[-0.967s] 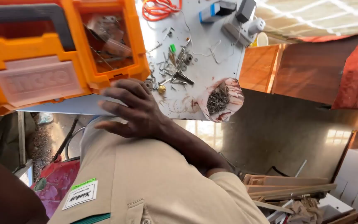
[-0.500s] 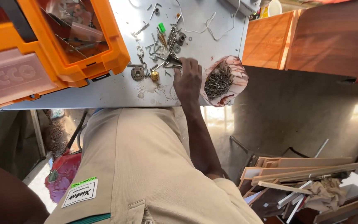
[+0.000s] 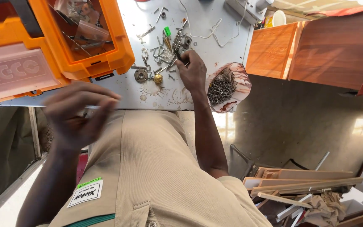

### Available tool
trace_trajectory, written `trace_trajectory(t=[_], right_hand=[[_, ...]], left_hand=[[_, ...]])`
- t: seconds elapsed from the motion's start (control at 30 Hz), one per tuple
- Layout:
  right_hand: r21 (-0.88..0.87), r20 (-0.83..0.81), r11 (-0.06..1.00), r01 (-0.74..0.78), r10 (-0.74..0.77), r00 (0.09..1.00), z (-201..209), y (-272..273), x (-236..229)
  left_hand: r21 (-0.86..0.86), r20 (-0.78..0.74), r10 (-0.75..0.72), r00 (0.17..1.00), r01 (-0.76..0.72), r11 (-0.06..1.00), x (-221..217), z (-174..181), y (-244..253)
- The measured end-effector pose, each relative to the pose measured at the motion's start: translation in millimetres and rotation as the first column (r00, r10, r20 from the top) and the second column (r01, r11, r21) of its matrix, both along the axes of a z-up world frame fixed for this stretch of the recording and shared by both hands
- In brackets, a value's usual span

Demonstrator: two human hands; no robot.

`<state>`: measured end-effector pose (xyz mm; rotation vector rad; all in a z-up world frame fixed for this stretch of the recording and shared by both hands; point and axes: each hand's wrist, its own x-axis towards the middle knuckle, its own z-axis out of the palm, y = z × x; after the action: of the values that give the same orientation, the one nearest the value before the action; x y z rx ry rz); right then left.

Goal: Organizing various hardware items like screws, nails, and small metal parts into an orange toolbox.

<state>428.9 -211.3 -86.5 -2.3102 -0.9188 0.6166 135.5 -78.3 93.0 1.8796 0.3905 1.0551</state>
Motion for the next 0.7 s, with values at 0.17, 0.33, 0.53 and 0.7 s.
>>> trace_trajectory(t=[0.17, 0.33, 0.53, 0.7], right_hand=[[0.279, -0.187, 0.945, 0.169, -0.119, 0.975, 28.8, -10.9, -8.7], [0.307, -0.575, 0.922, 0.236, -0.017, 0.818, 50.3, -11.5, -40.1], [0.245, -0.410, 0.968, 0.048, 0.059, 0.910, 86.9, -4.1, -83.9], [0.137, 0.008, 0.989, 0.060, -0.062, 0.998, 42.8, -16.2, -44.1]], left_hand=[[-0.498, -0.205, -0.390, 0.898, 0.247, 0.831, 36.1, -26.4, -15.3], [-0.967, -0.050, -0.546, 0.836, 0.097, 0.236, 66.2, -95.7, -27.1], [-0.997, 0.082, -0.317, 0.945, 0.076, -0.028, 75.9, -153.4, -28.4], [-0.997, 0.050, -0.278, 0.959, 0.030, -0.075, 59.7, -179.8, -21.4]])
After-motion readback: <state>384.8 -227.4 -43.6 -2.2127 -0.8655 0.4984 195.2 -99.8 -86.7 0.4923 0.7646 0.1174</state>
